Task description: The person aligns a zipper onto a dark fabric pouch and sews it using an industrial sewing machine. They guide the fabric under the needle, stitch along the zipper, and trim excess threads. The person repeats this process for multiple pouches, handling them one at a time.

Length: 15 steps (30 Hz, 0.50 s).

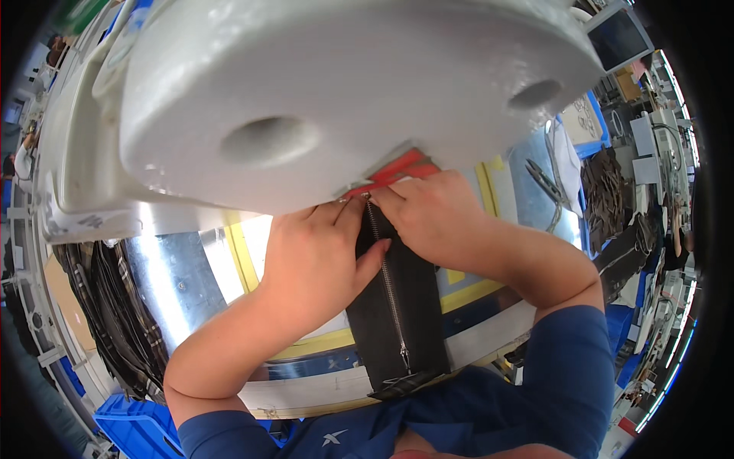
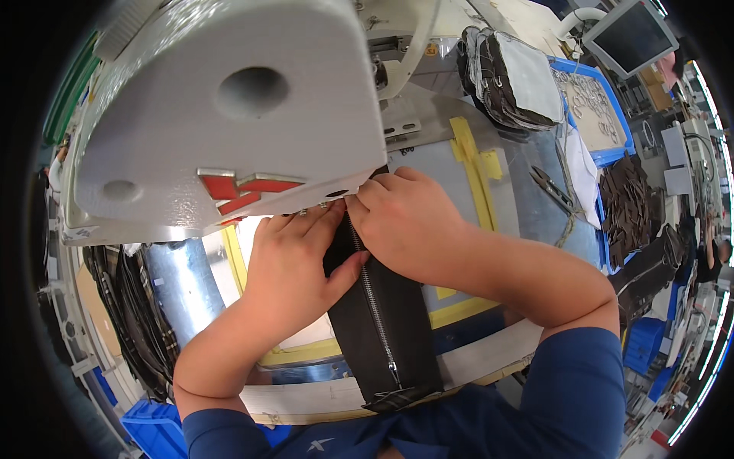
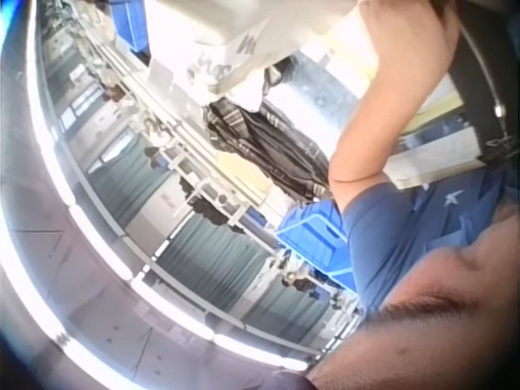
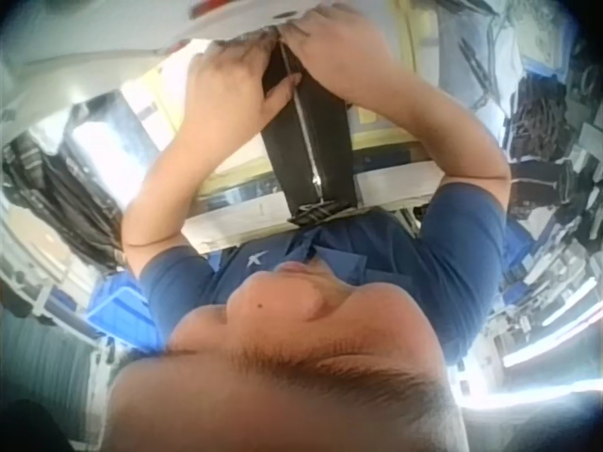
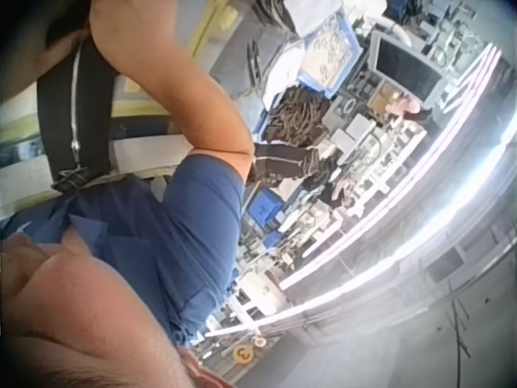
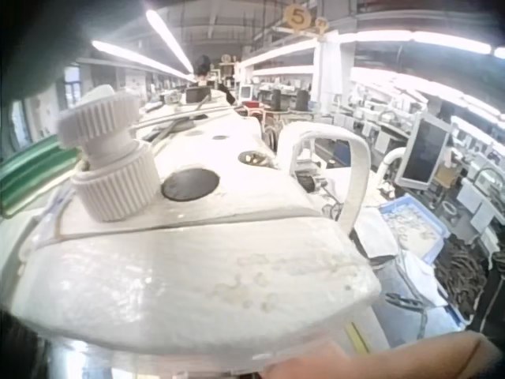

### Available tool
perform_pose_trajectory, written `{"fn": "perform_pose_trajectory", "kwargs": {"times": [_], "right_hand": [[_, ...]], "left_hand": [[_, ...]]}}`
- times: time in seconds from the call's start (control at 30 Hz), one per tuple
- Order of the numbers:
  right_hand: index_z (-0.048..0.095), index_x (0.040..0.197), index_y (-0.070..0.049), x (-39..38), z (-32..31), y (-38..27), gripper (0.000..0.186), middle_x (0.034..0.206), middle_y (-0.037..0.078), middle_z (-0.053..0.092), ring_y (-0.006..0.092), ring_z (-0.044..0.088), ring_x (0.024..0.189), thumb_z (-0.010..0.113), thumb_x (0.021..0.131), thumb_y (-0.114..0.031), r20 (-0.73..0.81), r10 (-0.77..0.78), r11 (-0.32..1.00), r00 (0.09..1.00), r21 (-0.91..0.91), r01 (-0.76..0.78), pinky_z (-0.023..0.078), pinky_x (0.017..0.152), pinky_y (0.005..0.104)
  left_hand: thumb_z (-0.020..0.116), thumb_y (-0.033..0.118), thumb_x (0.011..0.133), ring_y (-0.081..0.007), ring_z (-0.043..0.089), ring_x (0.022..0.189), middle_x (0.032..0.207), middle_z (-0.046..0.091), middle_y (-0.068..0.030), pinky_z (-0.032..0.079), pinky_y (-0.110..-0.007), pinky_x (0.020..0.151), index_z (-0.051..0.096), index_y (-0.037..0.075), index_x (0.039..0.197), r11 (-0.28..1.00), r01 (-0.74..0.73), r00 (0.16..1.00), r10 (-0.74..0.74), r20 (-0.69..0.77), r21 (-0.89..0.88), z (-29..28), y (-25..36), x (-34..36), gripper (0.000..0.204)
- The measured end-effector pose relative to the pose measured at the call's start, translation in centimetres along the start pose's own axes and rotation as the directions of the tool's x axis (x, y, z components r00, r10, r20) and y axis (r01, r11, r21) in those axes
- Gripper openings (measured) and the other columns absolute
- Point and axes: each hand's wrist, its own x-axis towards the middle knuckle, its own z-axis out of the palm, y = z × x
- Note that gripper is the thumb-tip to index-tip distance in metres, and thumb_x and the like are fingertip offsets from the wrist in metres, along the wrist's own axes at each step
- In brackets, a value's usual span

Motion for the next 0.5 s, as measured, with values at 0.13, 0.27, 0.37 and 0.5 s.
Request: {"fn": "perform_pose_trajectory", "kwargs": {"times": [0.13, 0.27, 0.37, 0.5], "right_hand": [[0.071, 0.118, 0.006, -0.8, 0.5, 0.0, 0.039, 0.109, 0.015, 0.072, 0.0277, 0.072, 0.101, 0.069, 0.088, -0.018, -0.100, -0.053, 0.999, 0.994, 0.006, 0.054, 0.054, 0.090, 0.0382], [0.069, 0.125, 0.010, -1.2, 0.6, -0.2, 0.046, 0.118, 0.021, 0.072, 0.0304, 0.071, 0.110, 0.069, 0.094, -0.024, -0.123, -0.075, 0.997, 0.990, -0.020, 0.073, 0.054, 0.093, 0.0388], [0.068, 0.125, 0.011, -1.2, 0.5, -0.4, 0.048, 0.120, 0.023, 0.072, 0.0319, 0.070, 0.112, 0.070, 0.094, -0.026, -0.095, -0.071, 0.997, 0.993, -0.014, 0.070, 0.054, 0.096, 0.0404], [0.066, 0.126, 0.013, -1.4, 0.4, -0.6, 0.052, 0.123, 0.027, 0.069, 0.0352, 0.069, 0.115, 0.070, 0.094, -0.028, -0.075, -0.068, 0.998, 0.995, 0.004, 0.069, 0.054, 0.104, 0.0443]], "left_hand": [[0.086, 0.033, 0.083, -0.0408, 0.066, 0.119, 0.131, 0.068, -0.0261, 0.052, -0.048, 0.106, 0.062, -0.010, 0.137, 0.985, -0.109, 0.991, 0.118, -0.059, 0.133, 1.3, 0.1, -0.8, 0.073], [0.086, 0.033, 0.084, -0.0438, 0.064, 0.125, 0.133, 0.064, -0.0312, 0.050, -0.050, 0.112, 0.056, -0.016, 0.139, 0.981, -0.131, 0.990, 0.137, -0.031, 0.141, 1.7, 0.3, -0.9, 0.079], [0.085, 0.034, 0.085, -0.0457, 0.063, 0.127, 0.134, 0.063, -0.0328, 0.050, -0.051, 0.113, 0.054, -0.018, 0.139, 0.983, -0.111, 0.994, 0.112, 0.003, 0.147, 1.8, 0.4, -1.0, 0.081], [0.082, 0.037, 0.087, -0.0488, 0.061, 0.129, 0.138, 0.061, -0.0353, 0.048, -0.052, 0.114, 0.052, -0.019, 0.141, 0.975, -0.075, 0.997, 0.069, 0.037, 0.208, 2.6, 0.7, -1.6, 0.084]]}}
